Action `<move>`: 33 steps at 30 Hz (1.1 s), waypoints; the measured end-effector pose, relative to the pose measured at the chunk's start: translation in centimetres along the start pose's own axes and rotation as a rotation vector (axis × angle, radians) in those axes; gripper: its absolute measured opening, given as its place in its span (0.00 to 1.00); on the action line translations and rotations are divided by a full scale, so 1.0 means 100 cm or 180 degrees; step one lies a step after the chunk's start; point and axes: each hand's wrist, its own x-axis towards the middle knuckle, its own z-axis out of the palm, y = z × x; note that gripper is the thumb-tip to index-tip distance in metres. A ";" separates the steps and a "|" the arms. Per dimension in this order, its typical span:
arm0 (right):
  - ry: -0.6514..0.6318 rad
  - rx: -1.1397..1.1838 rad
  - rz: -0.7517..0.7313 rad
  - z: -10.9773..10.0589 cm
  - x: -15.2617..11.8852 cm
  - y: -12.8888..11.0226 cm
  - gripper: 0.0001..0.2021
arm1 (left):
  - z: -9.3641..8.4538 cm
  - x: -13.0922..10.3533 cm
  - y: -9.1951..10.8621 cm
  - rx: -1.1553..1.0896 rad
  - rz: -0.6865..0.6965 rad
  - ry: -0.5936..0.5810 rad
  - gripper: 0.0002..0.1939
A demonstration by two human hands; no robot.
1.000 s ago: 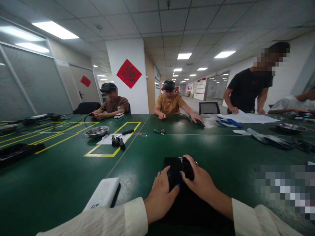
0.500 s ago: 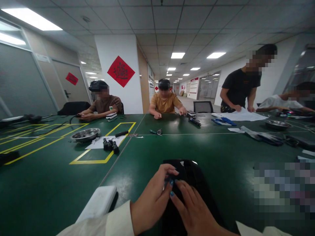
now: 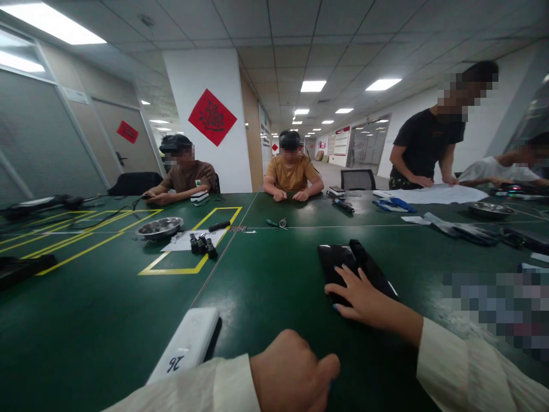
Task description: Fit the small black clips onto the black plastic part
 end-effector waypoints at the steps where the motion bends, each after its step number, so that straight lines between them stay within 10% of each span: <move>1: -0.0008 0.0022 0.0119 -0.001 0.000 0.012 0.19 | 0.004 0.000 0.001 0.0068 0.0034 -0.0135 0.06; 19: 0.0390 -0.0304 0.2353 0.010 0.009 0.197 0.24 | 0.021 0.003 0.001 0.0410 -0.0003 -0.0441 0.13; 33: 0.1032 -0.0297 0.2940 0.008 0.009 0.245 0.20 | 0.021 0.003 -0.002 0.0273 0.0028 -0.0638 0.10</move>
